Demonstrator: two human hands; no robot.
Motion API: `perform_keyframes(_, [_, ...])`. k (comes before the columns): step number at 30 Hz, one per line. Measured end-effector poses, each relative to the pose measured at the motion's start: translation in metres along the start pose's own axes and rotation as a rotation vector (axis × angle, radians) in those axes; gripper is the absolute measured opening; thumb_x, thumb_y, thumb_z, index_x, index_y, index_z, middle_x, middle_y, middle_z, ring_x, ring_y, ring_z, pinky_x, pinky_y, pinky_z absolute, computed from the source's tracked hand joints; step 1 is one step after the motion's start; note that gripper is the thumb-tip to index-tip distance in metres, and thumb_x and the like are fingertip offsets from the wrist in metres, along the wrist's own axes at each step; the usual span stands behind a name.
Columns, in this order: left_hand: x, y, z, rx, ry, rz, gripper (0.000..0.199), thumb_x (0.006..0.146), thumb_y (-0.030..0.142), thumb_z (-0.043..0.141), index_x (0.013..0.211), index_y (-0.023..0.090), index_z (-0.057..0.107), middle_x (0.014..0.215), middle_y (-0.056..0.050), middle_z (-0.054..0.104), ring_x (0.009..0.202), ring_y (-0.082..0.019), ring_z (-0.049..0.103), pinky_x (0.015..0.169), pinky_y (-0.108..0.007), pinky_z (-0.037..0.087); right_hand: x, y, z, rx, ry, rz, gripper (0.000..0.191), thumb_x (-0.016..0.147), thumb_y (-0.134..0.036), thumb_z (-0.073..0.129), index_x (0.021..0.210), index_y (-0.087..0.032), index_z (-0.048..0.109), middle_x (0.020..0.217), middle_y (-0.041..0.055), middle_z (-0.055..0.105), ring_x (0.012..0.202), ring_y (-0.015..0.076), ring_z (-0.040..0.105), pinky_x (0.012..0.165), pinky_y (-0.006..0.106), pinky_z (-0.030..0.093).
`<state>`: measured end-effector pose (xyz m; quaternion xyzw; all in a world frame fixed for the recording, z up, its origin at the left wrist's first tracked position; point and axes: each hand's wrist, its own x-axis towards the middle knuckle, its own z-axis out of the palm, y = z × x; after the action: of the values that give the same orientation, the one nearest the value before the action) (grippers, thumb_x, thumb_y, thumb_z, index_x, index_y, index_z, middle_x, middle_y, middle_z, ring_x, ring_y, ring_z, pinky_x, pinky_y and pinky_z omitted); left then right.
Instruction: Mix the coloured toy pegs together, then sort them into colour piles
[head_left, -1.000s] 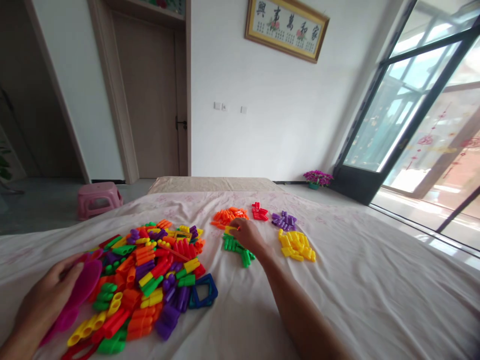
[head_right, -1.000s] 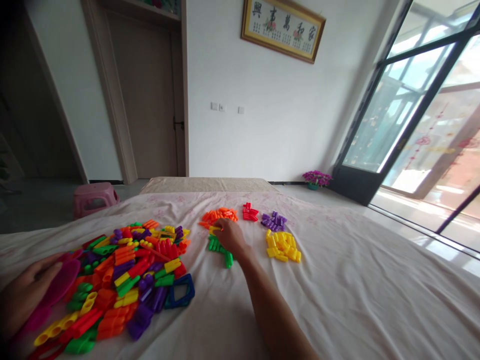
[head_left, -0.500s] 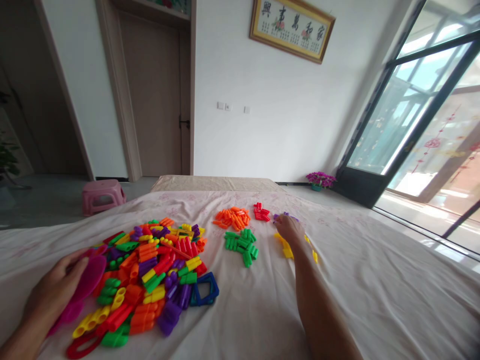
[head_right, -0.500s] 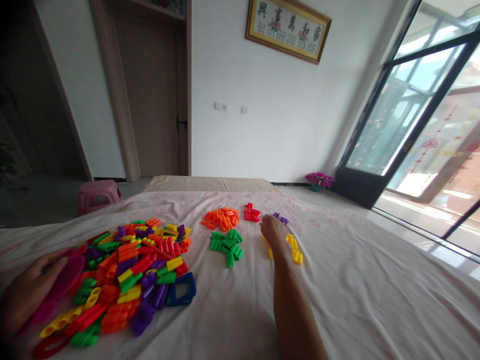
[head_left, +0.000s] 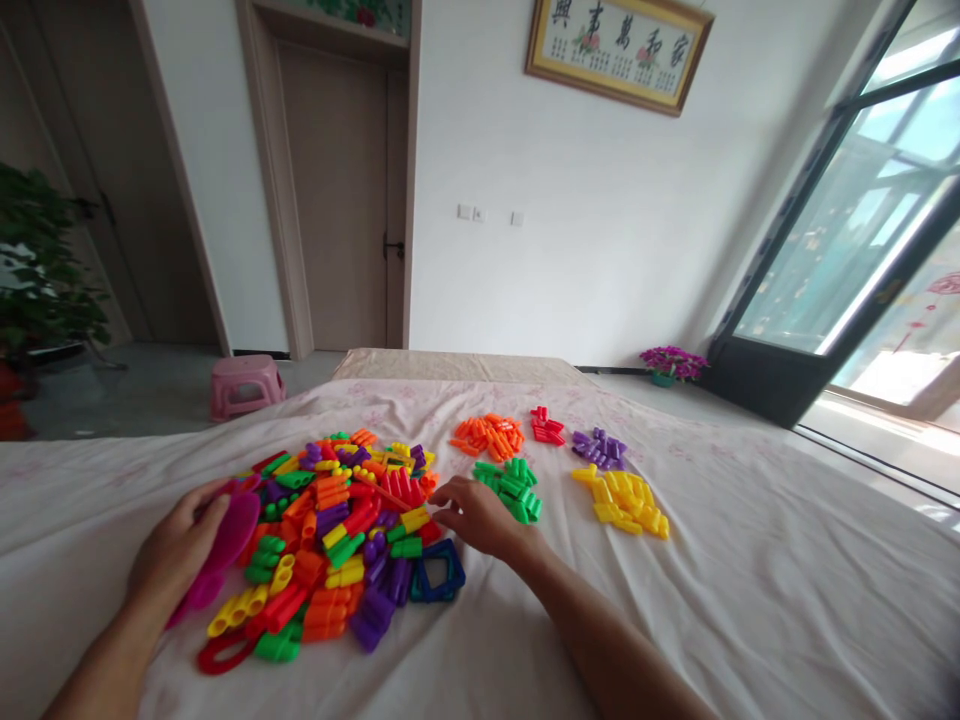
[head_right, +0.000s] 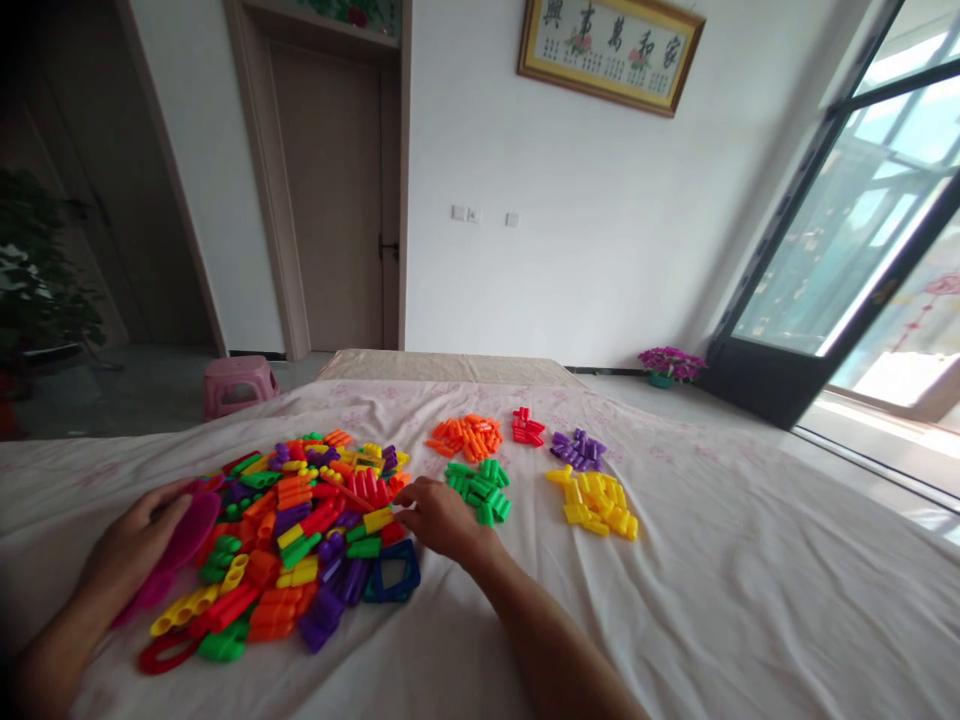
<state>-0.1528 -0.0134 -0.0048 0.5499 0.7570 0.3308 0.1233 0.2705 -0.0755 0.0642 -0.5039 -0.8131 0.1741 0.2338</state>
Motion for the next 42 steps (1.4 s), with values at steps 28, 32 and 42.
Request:
perform_keyframes(28, [-0.054, 0.108, 0.0, 0.011, 0.243, 0.849, 0.029, 0.089, 0.04, 0.054, 0.109, 0.022, 0.066, 0.11, -0.005, 0.068, 0.107, -0.022, 0.059, 0.1, -0.035, 0.042, 0.013, 0.016, 0.038, 0.555, 0.269, 0.099, 0.029, 0.072, -0.021, 0.071, 0.099, -0.019, 0.061, 0.07, -0.0043, 0.061, 0.061, 0.0108, 0.054, 0.054, 0.021, 0.038])
perform_keyframes(32, [-0.083, 0.14, 0.026, 0.014, 0.037, 0.989, 0.033, 0.086, 0.044, 0.059, 0.115, 0.028, 0.065, 0.111, -0.005, 0.068, 0.11, -0.024, 0.058, 0.097, -0.039, 0.043, 0.016, 0.01, 0.04, 0.843, 0.265, 0.115, 0.033, 0.069, -0.027, 0.073, 0.097, -0.02, 0.058, 0.071, -0.0037, 0.061, 0.061, 0.0122, 0.057, 0.055, 0.023, 0.043])
perform_keyframes(42, [-0.098, 0.148, 0.035, -0.053, -0.088, 0.958, 0.017, 0.09, 0.034, 0.055, 0.099, 0.027, 0.067, 0.096, -0.004, 0.071, 0.095, -0.022, 0.062, 0.093, -0.043, 0.044, 0.013, -0.001, 0.053, 0.775, 0.187, 0.084, 0.033, 0.072, -0.032, 0.073, 0.1, -0.02, 0.061, 0.078, -0.0023, 0.064, 0.06, 0.0098, 0.053, 0.054, 0.021, 0.04])
